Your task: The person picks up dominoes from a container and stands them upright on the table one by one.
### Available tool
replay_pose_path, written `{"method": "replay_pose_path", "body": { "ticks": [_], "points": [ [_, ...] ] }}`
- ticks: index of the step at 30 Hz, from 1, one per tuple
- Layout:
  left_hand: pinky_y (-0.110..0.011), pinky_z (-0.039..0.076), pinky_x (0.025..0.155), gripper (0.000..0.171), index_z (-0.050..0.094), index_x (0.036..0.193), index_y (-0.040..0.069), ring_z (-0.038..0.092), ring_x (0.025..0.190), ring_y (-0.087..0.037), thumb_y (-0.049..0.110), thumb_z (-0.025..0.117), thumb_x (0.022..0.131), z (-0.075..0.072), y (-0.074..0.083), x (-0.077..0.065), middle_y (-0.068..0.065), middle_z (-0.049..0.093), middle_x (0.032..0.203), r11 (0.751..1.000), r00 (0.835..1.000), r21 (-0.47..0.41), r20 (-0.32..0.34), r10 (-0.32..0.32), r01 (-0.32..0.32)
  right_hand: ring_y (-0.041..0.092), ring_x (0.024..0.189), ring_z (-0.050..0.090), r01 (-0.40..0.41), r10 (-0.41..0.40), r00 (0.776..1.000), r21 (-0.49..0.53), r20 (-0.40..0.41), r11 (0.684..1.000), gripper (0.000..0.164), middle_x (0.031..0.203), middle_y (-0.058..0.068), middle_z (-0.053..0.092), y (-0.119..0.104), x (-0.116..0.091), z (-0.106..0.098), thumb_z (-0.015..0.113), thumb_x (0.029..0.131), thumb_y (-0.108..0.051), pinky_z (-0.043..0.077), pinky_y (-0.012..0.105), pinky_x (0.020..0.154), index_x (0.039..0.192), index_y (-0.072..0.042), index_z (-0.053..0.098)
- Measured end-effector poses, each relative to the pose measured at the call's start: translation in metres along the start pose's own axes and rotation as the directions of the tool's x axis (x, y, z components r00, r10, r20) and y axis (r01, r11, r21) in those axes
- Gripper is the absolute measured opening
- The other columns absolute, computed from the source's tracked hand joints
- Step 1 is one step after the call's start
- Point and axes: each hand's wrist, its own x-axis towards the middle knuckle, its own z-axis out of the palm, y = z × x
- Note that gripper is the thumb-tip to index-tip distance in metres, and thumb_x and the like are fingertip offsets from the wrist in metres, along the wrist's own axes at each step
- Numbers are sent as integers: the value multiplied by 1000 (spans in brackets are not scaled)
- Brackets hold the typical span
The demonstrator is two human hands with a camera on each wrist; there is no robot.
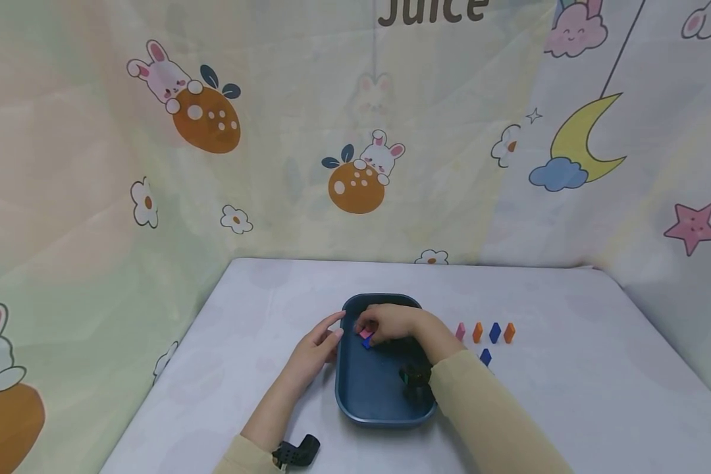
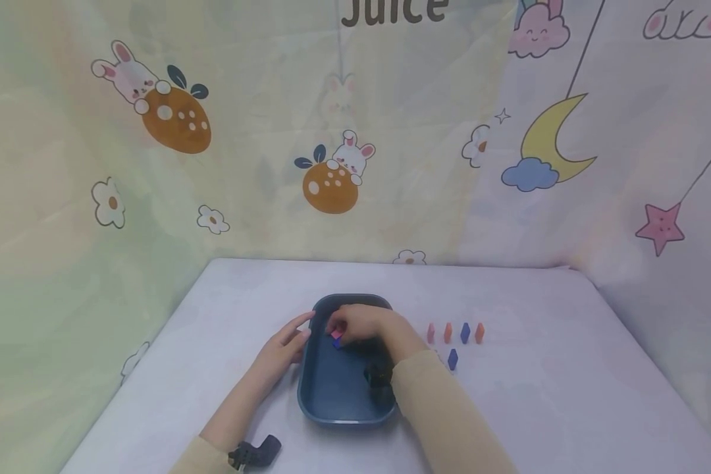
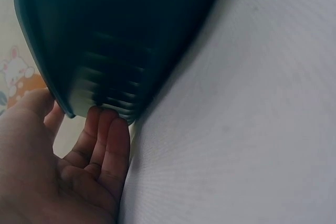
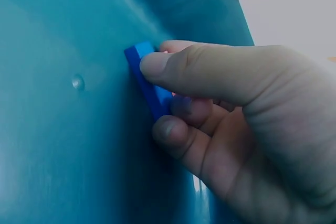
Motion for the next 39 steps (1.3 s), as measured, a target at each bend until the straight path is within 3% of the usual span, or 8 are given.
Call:
{"method": "replay_pose_path", "body": {
  "ticks": [14,27,32,39],
  "points": [
    [-37,57,84,48,46,142,43,70,88,-19,55,54,96,0,-4,2,-8,68,108,1000,1000,19,-5,2,-2,13,81,58,42,-42,999,13,-2,999,18,104,-3,55,1,0,2,71,90,-15,54,26,70,103,-27,67],
    [-39,57,86,51,44,144,42,70,89,-19,55,54,96,1,-1,1,-7,68,110,1000,1000,0,-7,-5,5,12,68,61,58,-60,993,-14,-100,998,5,92,-4,59,0,2,0,65,96,-28,55,27,63,100,-28,66],
    [-37,57,86,52,45,143,44,70,89,-18,59,54,95,0,-1,1,-6,68,108,1000,1000,12,-7,-7,7,12,67,63,50,-49,991,10,-126,999,10,87,-6,64,0,3,-2,64,96,-36,54,29,65,103,-29,68],
    [-37,57,86,50,46,141,48,70,89,-19,62,53,93,0,0,1,-5,68,107,1000,1000,24,-9,-15,15,14,72,64,16,-7,987,54,-158,998,15,84,-6,66,-2,2,-4,65,96,-34,54,29,69,106,-25,70]
  ]
}}
